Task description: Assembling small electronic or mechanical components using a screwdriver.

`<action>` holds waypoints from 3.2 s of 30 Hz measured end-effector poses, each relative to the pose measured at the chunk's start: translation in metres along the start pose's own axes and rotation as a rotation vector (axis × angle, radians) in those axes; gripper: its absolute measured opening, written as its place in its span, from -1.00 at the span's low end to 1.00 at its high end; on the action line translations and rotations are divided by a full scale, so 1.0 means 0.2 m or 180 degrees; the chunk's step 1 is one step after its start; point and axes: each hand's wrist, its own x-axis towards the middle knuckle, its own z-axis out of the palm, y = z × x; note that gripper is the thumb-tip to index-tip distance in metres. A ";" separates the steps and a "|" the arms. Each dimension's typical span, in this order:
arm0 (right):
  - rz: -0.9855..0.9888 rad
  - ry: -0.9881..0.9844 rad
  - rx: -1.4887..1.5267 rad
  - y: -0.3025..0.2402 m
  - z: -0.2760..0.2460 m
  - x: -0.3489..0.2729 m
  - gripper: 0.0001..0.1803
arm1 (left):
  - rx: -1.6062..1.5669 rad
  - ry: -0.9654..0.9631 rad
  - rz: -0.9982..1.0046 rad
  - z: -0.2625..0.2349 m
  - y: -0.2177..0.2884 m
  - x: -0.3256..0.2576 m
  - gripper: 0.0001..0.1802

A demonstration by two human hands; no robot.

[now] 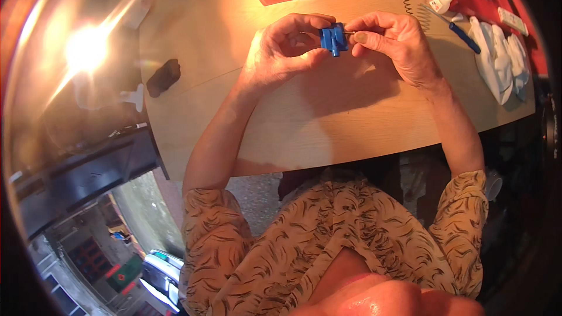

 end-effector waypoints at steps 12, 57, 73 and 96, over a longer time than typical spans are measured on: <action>0.0332 0.0098 0.0645 -0.01 -0.02 -0.02 -0.80 | -0.0363 -0.0099 0.0344 0.03 -0.07 -0.01 -0.53; -0.1021 0.0623 -0.1455 -0.01 0.09 -0.07 -0.92 | 0.0247 0.0217 0.0260 0.10 0.02 -0.02 -0.51; -0.0781 0.0447 -0.0962 0.01 0.07 -0.07 -0.91 | -0.0150 -0.0158 0.0055 0.07 -0.01 -0.02 -0.54; -0.1585 0.0230 -0.2272 -0.03 0.06 -0.07 -0.95 | -0.0405 -0.0195 -0.0005 0.08 -0.01 -0.03 -0.55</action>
